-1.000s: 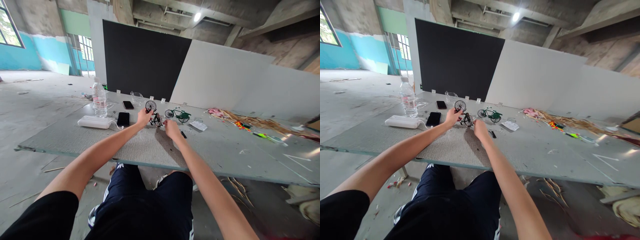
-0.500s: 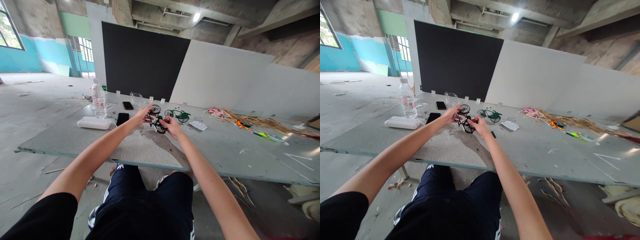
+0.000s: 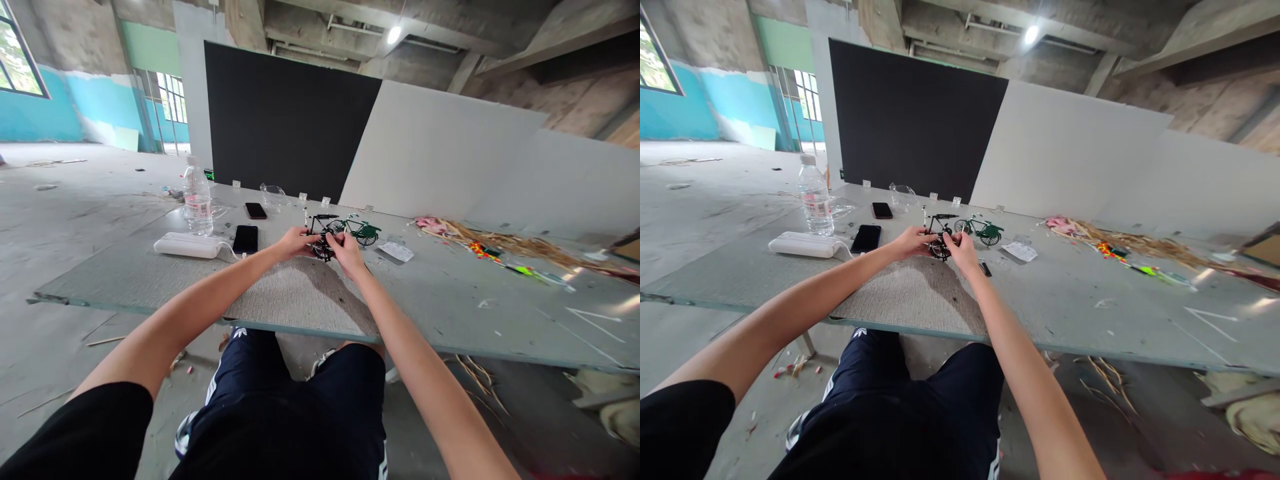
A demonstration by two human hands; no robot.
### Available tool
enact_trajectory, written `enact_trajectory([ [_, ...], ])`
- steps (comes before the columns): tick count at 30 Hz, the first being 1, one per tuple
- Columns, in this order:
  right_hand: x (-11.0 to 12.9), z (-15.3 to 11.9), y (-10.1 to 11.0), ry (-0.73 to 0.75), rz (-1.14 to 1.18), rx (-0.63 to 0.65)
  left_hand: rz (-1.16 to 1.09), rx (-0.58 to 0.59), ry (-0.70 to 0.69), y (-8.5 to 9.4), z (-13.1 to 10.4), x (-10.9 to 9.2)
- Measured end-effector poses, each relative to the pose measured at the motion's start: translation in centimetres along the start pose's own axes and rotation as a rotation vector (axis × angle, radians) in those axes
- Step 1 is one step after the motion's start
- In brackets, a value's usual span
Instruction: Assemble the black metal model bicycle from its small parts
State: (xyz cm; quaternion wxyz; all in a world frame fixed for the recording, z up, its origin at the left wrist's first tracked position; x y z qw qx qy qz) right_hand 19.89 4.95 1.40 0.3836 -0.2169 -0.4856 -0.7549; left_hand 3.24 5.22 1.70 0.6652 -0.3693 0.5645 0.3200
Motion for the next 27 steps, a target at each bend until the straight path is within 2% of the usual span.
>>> enact_trajectory([
  [4,0.6,-0.1,1.5,-0.025,-0.168,-0.074,-0.038,-0.115,0.0,0.5,0.1,0.0],
  [10,1.9,-0.6,2.3,0.171,-0.334,0.08,-0.001,-0.203,-0.041,1.2,0.7,0.3],
  [13,2.2,-0.9,2.1,0.233,-0.376,0.101,0.081,-0.251,-0.08,1.5,1.0,0.6],
  [17,3.0,-1.5,1.6,0.294,-0.558,0.107,0.233,-0.305,-0.134,1.9,0.9,0.5],
  [22,3.3,-1.7,1.1,0.29,-0.627,0.128,0.358,-0.312,-0.14,2.2,0.8,0.2],
  [27,3.3,-1.7,1.2,0.288,-0.625,0.091,0.387,-0.318,-0.148,2.1,0.7,0.0],
])
Point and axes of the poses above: each hand's wrist, its own z-axis towards the middle knuckle, its own y-axis out of the back of the hand, x = y × z, the point moved 4 cm from there along z, towards the middle knuckle, and after that the axes turned 6 degrees about x, right-handed, at the moved point
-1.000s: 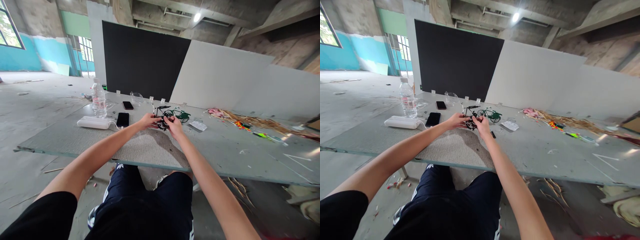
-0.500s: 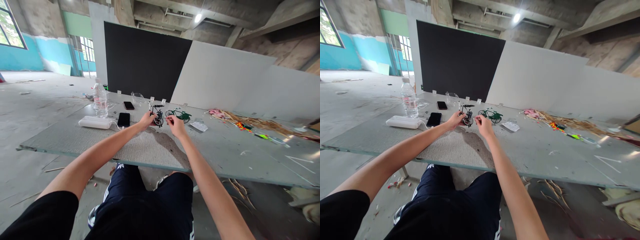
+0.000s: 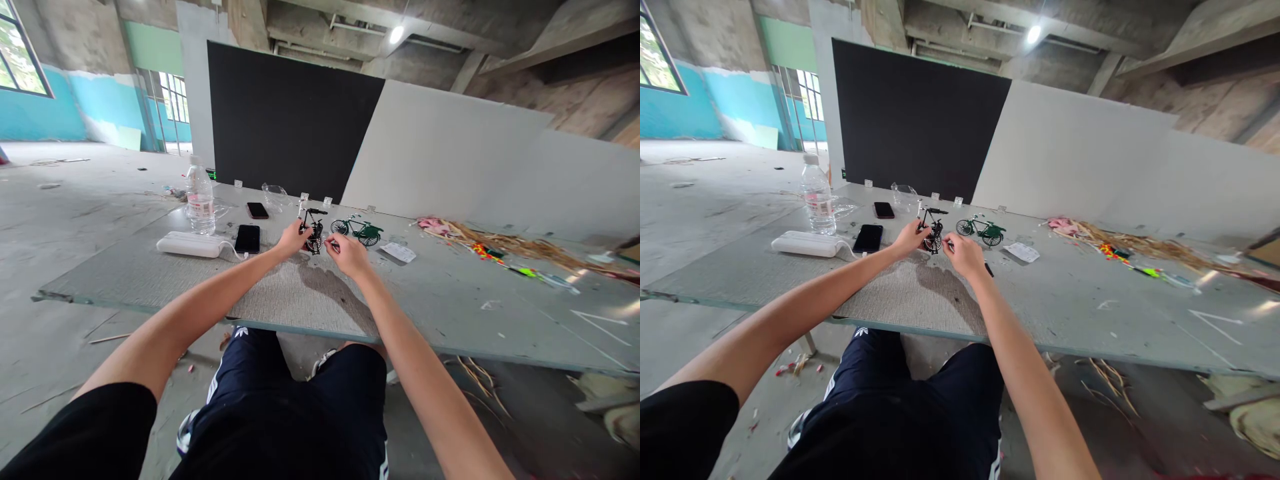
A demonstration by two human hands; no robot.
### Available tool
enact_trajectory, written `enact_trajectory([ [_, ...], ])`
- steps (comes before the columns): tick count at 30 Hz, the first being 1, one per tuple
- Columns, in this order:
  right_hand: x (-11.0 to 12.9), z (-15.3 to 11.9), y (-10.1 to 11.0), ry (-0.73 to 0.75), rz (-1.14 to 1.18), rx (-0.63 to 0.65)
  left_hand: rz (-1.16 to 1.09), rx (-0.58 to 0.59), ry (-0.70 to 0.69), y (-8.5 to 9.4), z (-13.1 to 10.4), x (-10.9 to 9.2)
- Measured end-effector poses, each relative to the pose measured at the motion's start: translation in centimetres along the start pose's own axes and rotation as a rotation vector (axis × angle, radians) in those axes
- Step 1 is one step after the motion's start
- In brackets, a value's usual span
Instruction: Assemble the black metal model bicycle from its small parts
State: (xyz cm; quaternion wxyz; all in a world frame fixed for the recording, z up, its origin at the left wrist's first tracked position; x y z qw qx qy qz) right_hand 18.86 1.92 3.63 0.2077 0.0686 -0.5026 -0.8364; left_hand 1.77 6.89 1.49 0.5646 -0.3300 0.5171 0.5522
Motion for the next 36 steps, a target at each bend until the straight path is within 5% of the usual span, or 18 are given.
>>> enact_trajectory([
  [26,0.1,-0.1,-0.4,-0.004,-0.085,0.064,0.051,0.02,-0.025,0.0,0.2,0.2],
  [32,0.7,-0.2,-0.5,-0.017,-0.164,0.168,0.157,0.009,-0.064,0.0,0.0,0.1],
  [36,0.8,0.1,-1.1,-0.111,-0.009,0.173,0.258,-0.039,-0.084,0.0,-0.2,-0.1],
])
Point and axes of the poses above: each hand's wrist, its own z-axis towards the middle knuckle, its own y-axis out of the back of the hand, x = y × z, the point moved 4 cm from there along z, towards the middle knuckle, and after that the axes turned 6 degrees about x, right-handed, at the moved point
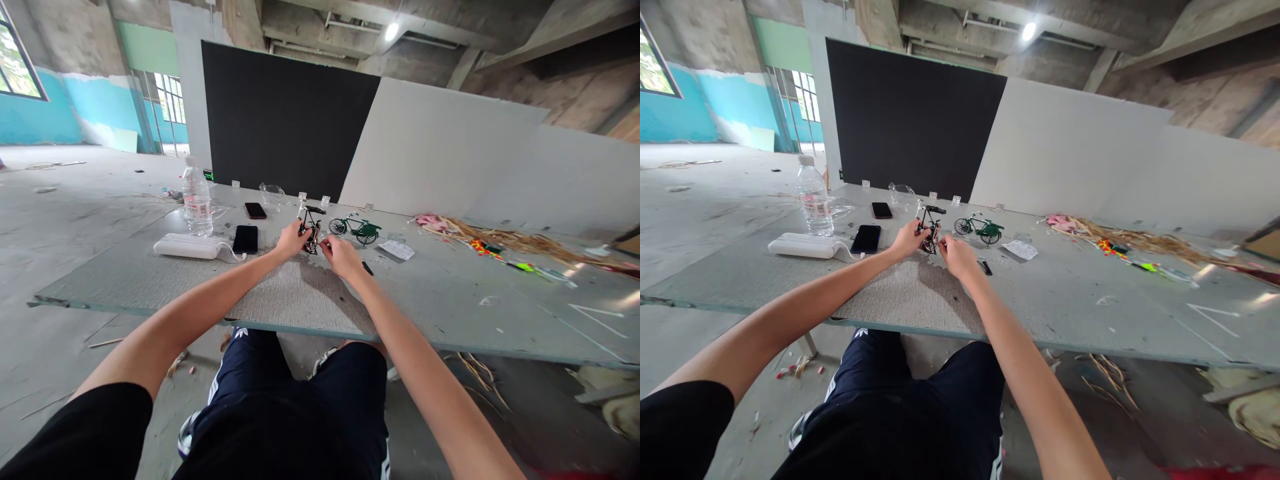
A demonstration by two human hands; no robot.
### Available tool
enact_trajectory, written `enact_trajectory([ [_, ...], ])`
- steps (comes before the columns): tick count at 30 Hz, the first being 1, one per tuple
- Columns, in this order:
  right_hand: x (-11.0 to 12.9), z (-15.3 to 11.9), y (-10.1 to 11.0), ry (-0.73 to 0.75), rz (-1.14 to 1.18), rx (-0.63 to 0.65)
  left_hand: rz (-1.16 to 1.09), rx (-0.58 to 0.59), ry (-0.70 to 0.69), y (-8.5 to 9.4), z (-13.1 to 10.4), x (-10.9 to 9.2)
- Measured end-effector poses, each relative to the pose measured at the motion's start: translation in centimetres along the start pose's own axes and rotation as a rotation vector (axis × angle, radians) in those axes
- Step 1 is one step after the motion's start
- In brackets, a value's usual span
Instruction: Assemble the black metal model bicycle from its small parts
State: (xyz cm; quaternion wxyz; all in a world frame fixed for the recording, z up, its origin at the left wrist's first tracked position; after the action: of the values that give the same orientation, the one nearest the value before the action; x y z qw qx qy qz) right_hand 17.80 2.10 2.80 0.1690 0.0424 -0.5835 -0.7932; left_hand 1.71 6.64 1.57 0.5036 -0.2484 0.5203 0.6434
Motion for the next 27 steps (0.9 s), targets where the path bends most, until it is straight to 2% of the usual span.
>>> enact_trajectory([
  [4,-0.7,0.9,-1.2,-0.158,0.311,0.032,0.062,-0.046,-0.086,-0.1,-0.1,-0.4],
  [7,-1.0,1.1,-1.4,-0.139,0.395,0.027,0.091,-0.074,-0.134,0.1,-0.1,-0.4],
  [9,-0.8,0.9,-1.0,-0.056,0.331,-0.002,0.118,-0.095,-0.122,0.3,0.0,-0.3],
  [12,-0.3,0.1,-0.6,0.07,0.098,0.011,0.14,-0.101,-0.101,0.4,0.0,0.0],
  [14,-0.2,-0.3,-0.6,0.1,-0.045,0.039,0.129,-0.097,-0.088,0.4,-0.2,0.0],
  [16,-0.2,-0.2,-0.9,0.092,-0.067,0.062,0.114,-0.091,-0.069,0.2,-0.4,-0.1],
  [20,-0.7,0.8,-1.7,-0.037,0.287,0.004,0.128,-0.094,-0.087,0.1,-0.6,-0.6],
  [23,-1.0,1.4,-2.5,-0.146,0.503,0.017,0.139,-0.106,-0.131,0.1,-0.4,-0.7],
  [25,-1.0,1.5,-2.5,-0.143,0.512,0.018,0.144,-0.116,-0.139,0.2,-0.2,-0.6],
  [27,-0.8,1.1,-2.0,-0.071,0.419,-0.001,0.159,-0.12,-0.144,0.3,-0.1,-0.4],
])
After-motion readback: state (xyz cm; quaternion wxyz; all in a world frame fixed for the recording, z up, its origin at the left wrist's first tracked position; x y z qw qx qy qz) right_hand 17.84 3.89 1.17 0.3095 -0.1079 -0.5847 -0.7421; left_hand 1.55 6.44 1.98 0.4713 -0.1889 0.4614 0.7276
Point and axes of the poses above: each hand's wrist, its own z-axis towards the middle knuckle, its own y-axis out of the back of the hand, x = y × z, the point moved 4 cm from there along z, towards the middle knuckle, and after that the axes turned 6 degrees about x, right-handed, at the moved point
